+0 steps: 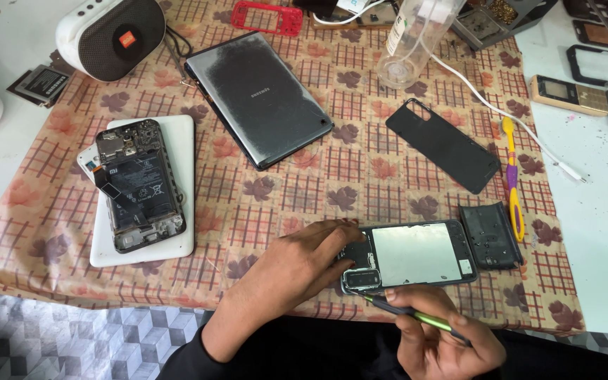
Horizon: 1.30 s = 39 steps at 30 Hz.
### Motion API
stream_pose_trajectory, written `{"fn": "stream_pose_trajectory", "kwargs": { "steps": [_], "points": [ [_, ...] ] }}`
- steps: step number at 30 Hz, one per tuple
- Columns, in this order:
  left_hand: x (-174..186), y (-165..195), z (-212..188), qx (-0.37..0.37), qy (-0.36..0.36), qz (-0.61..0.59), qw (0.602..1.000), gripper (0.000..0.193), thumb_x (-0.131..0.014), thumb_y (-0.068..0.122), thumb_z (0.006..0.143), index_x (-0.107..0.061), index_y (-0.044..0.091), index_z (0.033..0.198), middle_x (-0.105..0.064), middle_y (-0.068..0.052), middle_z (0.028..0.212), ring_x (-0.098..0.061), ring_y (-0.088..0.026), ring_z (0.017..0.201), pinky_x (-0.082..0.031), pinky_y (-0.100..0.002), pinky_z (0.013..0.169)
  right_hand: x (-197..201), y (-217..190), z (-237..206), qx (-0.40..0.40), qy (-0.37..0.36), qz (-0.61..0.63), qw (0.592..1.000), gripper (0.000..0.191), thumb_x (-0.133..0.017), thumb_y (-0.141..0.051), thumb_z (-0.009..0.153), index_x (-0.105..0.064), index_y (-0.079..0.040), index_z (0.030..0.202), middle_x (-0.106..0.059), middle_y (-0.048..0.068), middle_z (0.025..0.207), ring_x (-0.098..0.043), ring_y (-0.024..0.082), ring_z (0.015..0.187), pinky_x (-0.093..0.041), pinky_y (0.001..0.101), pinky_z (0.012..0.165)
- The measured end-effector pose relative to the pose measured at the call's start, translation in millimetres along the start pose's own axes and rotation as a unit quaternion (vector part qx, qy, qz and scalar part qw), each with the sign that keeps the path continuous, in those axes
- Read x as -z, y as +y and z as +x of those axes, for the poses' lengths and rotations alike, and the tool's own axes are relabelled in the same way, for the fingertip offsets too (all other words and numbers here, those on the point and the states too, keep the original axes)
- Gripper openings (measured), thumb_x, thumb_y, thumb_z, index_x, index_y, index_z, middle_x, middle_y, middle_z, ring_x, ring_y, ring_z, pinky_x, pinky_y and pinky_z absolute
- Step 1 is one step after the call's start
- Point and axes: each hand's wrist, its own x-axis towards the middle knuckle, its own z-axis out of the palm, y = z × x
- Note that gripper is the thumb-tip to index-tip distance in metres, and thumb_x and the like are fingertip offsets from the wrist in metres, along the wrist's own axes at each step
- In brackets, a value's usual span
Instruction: The person uses a screwdriver to scrape and pry residue from the edge of a disassembled smartphone frame, working around its perimeter. They reposition the frame repeatedly, then hold it upright and continue scraping the edge with the screwdriver by hand.
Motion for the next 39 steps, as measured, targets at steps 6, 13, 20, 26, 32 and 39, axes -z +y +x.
{"fn": "stream_pose_trajectory", "kwargs": {
  "steps": [6, 13, 20, 26, 32, 39],
  "points": [
    [-0.5, -0.1, -0.3, 0.007, -0.009, 0.003, 1.000, 0.039, -0.074, 0.016, 0.090, -0.058, 0.004, 0.123, -0.072, -0.015, 0.116, -0.074, -0.032, 0.097, -0.062, -0.041, 0.077, -1.0, 10.0, 7.3, 0.006, -0.028, 0.002, 1.000, 0.052, -0.062, -0.012, 0.100, -0.025, -0.014, 0.136, -0.072, 0.023, 0.100, -0.079, 0.026, 0.088, -0.070, 0.0341, 0.072],
    [-0.9, 0.4, -0.4, 0.002, 0.001, -0.001, 1.000, 0.040, -0.074, 0.016, 0.090, -0.058, 0.004, 0.124, -0.072, -0.016, 0.117, -0.074, -0.033, 0.098, -0.061, -0.041, 0.078, 6.2, 10.1, 11.8, 0.003, -0.070, 0.032, 0.997, 0.052, -0.066, -0.008, 0.098, -0.035, -0.010, 0.140, -0.074, 0.023, 0.102, -0.080, 0.027, 0.095, -0.071, 0.0351, 0.074],
    [-0.7, 0.7, 0.4, 0.002, 0.002, 0.000, 1.000, 0.040, -0.074, 0.016, 0.090, -0.058, 0.004, 0.123, -0.072, -0.015, 0.116, -0.074, -0.032, 0.097, -0.061, -0.041, 0.077, 7.6, 6.6, 23.5, 0.018, -0.082, 0.024, 0.996, 0.051, -0.067, -0.007, 0.099, -0.037, -0.009, 0.140, -0.074, 0.019, 0.103, -0.080, 0.024, 0.092, -0.070, 0.0350, 0.075],
    [-1.7, -0.2, 0.1, 0.005, 0.001, 0.001, 1.000, 0.039, -0.074, 0.017, 0.090, -0.058, 0.004, 0.123, -0.072, -0.014, 0.116, -0.074, -0.032, 0.096, -0.061, -0.040, 0.076, -12.1, 0.6, 35.7, 0.097, -0.032, 0.029, 0.994, 0.056, -0.075, -0.009, 0.097, -0.039, -0.010, 0.140, -0.069, 0.018, 0.112, -0.077, 0.023, 0.095, -0.069, 0.0347, 0.079],
    [-3.0, -1.8, -1.3, 0.003, 0.004, 0.005, 1.000, 0.041, -0.072, 0.014, 0.088, -0.059, 0.005, 0.125, -0.072, -0.014, 0.117, -0.074, -0.031, 0.097, -0.062, -0.040, 0.077, -4.2, -5.9, 56.7, 0.128, -0.182, 0.014, 0.975, 0.057, -0.075, -0.008, 0.092, -0.045, -0.014, 0.140, -0.072, 0.014, 0.114, -0.078, 0.030, 0.099, -0.067, 0.0391, 0.082],
    [-2.7, -0.1, -0.8, 0.001, 0.005, -0.010, 1.000, 0.038, -0.074, 0.017, 0.090, -0.059, 0.004, 0.123, -0.072, -0.015, 0.115, -0.074, -0.032, 0.095, -0.061, -0.041, 0.076, -2.5, 10.7, 55.2, 0.066, -0.139, 0.161, 0.975, 0.059, -0.084, -0.003, 0.087, -0.055, -0.016, 0.136, -0.076, 0.018, 0.113, -0.076, 0.024, 0.100, -0.070, 0.0316, 0.074]
  ]
}}
